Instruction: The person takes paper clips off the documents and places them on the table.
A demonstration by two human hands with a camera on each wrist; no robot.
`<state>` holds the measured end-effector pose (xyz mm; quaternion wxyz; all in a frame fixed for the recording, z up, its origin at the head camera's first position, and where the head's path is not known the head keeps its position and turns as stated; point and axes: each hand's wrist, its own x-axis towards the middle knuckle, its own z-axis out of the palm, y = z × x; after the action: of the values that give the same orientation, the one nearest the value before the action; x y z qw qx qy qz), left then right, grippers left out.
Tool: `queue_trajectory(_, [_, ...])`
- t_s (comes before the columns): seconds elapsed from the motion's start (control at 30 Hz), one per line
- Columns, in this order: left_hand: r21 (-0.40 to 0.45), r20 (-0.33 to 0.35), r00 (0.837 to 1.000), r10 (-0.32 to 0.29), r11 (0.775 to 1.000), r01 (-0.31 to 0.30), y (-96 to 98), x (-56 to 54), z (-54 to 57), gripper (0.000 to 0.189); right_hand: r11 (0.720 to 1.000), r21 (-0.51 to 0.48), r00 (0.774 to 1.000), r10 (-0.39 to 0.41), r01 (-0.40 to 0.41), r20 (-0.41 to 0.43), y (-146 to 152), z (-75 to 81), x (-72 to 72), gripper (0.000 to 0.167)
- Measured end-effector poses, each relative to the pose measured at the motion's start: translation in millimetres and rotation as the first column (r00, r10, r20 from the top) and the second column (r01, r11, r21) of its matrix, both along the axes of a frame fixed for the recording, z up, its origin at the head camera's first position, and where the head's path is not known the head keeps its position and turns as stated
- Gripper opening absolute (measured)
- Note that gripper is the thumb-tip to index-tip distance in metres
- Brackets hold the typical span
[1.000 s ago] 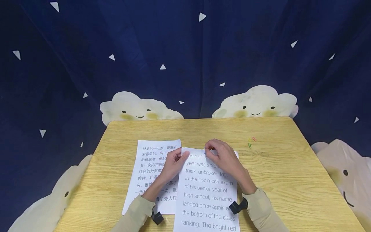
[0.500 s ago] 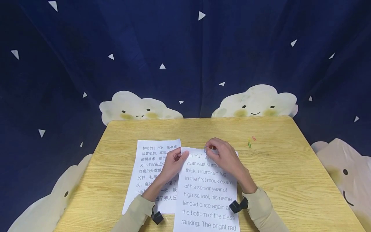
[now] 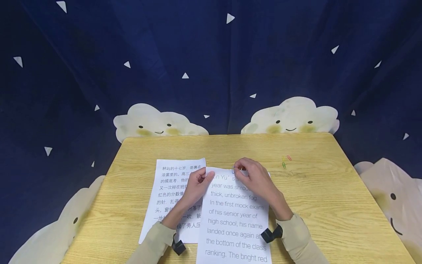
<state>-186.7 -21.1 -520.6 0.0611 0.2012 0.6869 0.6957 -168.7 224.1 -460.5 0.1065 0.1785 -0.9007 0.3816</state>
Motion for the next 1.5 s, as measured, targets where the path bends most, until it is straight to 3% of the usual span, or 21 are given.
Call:
queue_trajectory(0.33, [-0.016,0.001,1.0,-0.014,1.0,0.014,-0.8,0.0,0.1,0.025,1.0,0.017,1.0,-0.019,0.019,-0.004,-1,-0.7,-0.6,0.009])
queue_trajectory(0.9, [-0.003,0.005,1.0,-0.006,1.0,0.006,-0.2,-0.2,-0.5,0.024,0.999,-0.003,0.999,-0.036,0.036,-0.011,0,0.6,0.4,0.003])
queue_trajectory(1.5, [-0.008,0.028,0.999,0.015,1.0,-0.015,-0.9,0.5,2.6,0.025,0.999,-0.05,0.995,-0.022,0.018,-0.094,11,0.3,-4.6,0.01])
